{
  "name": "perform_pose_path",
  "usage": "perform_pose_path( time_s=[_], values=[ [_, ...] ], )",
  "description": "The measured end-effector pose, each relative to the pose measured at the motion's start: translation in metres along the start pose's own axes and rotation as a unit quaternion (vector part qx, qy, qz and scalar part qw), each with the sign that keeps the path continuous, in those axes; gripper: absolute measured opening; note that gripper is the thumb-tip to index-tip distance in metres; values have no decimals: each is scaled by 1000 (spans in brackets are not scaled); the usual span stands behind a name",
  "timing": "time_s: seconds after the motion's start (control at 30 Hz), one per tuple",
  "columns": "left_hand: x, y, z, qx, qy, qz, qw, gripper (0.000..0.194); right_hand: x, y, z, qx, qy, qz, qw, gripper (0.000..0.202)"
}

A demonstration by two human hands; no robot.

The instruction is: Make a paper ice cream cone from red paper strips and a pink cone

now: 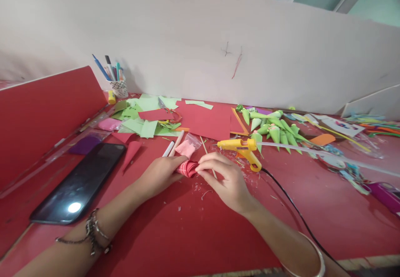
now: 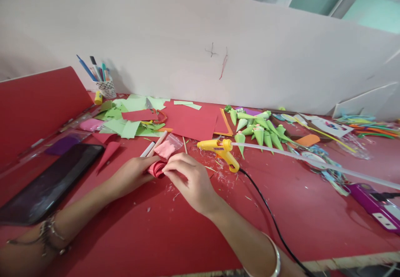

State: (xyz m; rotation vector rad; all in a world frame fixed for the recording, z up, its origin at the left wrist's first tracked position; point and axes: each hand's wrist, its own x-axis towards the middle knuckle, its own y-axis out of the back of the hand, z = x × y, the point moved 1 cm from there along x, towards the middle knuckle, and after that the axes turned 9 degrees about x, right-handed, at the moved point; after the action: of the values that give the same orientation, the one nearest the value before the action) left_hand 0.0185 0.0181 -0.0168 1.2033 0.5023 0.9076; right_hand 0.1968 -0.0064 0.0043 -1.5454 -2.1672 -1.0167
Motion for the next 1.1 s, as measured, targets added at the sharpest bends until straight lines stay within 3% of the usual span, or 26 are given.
perform_pose_path(
  time_s=[0.17, 0.33, 0.63, 0.77, 1.1],
  values=[
    [0, 1, 1, 41, 6, 7, 999, 13, -3, -3, 3, 45, -38, 50, 997, 25],
    [0, 2, 3, 48, 14, 17, 999, 9, 0, 0, 2, 19, -31, 40, 999, 14],
    [0, 4, 2, 83, 0, 31, 996, 12, 0, 0, 1, -7, -36, 66, 997, 15],
    [0, 4, 4, 106, 13, 12, 994, 13, 0, 1, 0, -46, -13, 60, 997, 12],
    [0, 1, 3, 47, 3, -1, 999, 9, -3, 1, 2, -92, 37, 15, 995, 14]
  ],
)
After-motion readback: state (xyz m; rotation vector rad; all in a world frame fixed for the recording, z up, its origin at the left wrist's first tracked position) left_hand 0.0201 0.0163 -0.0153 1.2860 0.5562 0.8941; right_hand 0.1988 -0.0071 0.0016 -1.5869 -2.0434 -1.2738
